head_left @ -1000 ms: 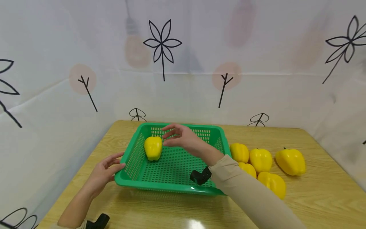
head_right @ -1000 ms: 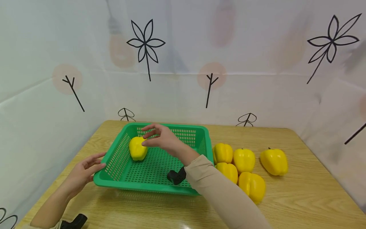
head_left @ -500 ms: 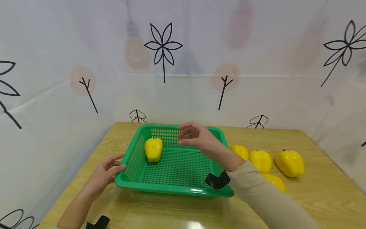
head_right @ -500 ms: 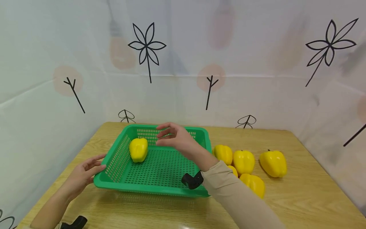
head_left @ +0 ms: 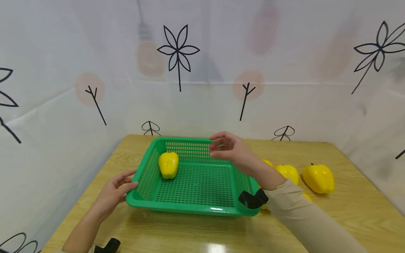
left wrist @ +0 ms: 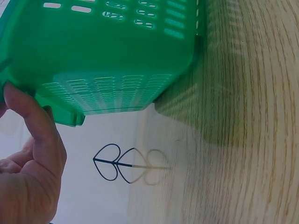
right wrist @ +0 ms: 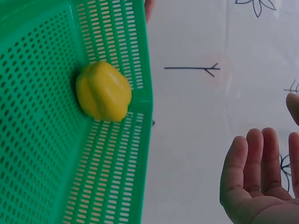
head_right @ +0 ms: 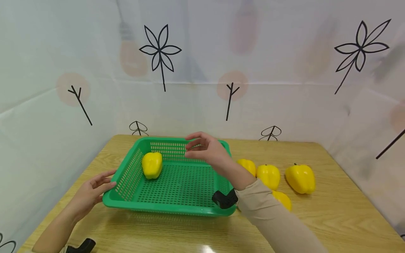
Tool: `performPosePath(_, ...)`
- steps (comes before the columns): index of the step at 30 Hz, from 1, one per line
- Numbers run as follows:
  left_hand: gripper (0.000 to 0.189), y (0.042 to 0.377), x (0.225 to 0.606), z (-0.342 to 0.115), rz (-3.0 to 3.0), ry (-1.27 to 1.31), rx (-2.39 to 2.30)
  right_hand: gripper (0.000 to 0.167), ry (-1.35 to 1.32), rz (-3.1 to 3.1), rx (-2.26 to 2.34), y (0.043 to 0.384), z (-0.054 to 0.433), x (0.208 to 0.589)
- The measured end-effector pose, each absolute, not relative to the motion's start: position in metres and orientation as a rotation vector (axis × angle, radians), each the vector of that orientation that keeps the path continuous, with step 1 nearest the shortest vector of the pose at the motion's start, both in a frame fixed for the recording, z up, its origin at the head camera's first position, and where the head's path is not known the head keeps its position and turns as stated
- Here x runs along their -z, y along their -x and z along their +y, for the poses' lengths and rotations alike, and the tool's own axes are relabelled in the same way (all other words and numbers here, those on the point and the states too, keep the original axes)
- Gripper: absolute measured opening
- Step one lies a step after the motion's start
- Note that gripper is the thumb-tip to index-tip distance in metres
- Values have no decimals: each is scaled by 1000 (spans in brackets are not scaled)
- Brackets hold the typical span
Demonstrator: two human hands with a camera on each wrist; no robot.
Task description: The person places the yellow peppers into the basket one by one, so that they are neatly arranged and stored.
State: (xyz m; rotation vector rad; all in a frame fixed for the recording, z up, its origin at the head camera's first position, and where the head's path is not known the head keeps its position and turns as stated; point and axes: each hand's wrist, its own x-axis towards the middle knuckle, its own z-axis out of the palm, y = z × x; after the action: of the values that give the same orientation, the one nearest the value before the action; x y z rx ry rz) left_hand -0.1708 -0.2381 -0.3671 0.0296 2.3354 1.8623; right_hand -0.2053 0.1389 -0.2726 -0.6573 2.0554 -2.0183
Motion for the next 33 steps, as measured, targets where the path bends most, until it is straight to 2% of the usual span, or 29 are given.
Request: performPosePath(33, 61, 169, 368, -237, 2306, -5, -1901, 25, 554, 2353, 1998, 192, 248, 285)
